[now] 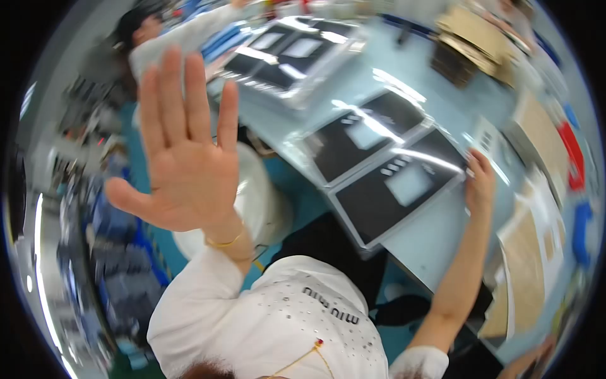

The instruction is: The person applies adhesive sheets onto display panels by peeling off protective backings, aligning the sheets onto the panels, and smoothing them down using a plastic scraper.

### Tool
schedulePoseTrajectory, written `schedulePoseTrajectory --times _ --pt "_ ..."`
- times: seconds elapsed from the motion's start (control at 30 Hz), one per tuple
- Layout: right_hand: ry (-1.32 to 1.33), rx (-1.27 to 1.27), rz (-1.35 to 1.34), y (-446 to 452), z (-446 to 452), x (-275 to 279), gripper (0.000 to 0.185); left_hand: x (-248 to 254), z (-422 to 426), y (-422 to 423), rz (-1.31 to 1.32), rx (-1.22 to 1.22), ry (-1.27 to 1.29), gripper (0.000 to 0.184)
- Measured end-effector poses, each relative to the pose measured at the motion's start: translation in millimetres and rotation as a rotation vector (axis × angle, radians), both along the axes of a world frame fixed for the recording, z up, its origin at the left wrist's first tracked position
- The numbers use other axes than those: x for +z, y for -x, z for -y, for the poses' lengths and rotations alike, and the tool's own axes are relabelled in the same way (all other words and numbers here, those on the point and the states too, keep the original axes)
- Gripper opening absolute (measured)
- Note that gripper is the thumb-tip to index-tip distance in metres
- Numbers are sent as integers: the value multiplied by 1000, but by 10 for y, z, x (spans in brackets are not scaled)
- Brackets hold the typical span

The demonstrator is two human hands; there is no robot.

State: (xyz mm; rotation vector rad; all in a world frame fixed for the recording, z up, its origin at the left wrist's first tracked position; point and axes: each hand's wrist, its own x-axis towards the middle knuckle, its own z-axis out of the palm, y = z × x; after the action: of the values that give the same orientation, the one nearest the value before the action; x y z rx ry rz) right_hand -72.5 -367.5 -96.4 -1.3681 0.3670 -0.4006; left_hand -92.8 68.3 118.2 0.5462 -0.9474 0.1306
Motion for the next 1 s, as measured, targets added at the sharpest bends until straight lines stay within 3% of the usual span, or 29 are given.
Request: schedulePoseTrajectory --times 0.03,0.1,0.17,1.0 --pt "33 49 -17 -33 137 -89 31 192 -26 97 91 -150 142 99" --pt "-17 85 2 -58 157 -61 31 267 -382 301 109 -4 68 99" --pt "-23 160 58 -206 608 -457 31 323 -621 477 133 101 8 99" --pt "3 147 120 -347 588 -444 26 358 -751 1333 339 378 -81 101"
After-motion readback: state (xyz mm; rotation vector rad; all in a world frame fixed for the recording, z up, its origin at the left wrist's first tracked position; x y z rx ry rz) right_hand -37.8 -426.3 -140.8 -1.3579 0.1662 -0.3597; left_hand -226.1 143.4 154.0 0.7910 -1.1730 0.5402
